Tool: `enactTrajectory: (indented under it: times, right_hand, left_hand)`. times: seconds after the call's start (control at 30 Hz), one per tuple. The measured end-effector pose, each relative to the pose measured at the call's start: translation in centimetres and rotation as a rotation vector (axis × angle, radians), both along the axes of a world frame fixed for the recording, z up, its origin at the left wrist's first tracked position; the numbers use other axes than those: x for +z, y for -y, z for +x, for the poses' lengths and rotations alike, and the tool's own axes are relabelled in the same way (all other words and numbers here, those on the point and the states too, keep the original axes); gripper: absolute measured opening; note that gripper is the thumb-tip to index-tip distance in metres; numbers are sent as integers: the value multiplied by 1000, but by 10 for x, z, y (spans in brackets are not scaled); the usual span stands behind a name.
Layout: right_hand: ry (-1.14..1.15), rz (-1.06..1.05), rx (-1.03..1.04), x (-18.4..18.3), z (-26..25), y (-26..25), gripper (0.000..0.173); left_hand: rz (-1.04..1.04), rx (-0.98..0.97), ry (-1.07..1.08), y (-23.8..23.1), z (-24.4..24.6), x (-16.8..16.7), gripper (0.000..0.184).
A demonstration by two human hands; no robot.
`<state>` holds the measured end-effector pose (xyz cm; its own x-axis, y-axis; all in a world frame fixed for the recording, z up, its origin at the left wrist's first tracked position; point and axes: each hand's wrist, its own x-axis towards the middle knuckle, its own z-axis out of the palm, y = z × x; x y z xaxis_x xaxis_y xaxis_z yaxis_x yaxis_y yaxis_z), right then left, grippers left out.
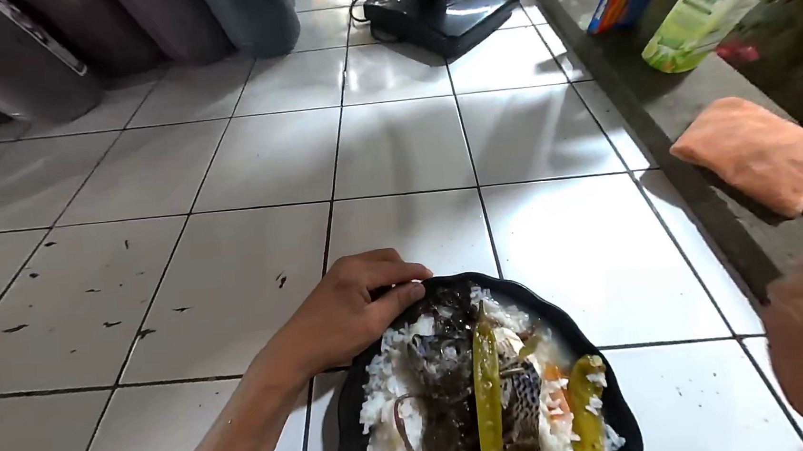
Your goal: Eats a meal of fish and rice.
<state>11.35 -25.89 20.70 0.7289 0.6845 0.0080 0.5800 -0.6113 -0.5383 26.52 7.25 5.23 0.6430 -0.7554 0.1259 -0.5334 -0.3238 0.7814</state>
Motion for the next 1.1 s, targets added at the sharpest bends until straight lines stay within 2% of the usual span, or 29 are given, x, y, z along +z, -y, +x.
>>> enactTrajectory:
  times: [0.2,0.33,0.53,0.6,0.77,0.9,1.1]
  right_hand:
    - [120,-254,-43,-25,13,-3,27]
    - [51,-507,-221,-19,9,-28,9]
    - [-154,-763,-252,-18,-1,-77,17]
    - [-227,-733,-184,-24,1,-81,20]
    - [-340,-467,-4,-47,26,-64,19]
    - [-388,-333,-38,-45,33,-45,15]
    - [-384,-275,-73,-35,35,-31,13]
  left_hand:
    - [17,-57,-1,-3,2,2,22]
    - [26,-62,-57,-3,4,4,23]
    - [33,-50,-151,-2,5,6,22]
    - [25,-50,-168,-1,4,5,22]
    - [8,-32,-214,-2,2,6,19]
    - [22,-26,-241,-2,1,7,17]
    - [18,-33,-267,-3,4,6,15]
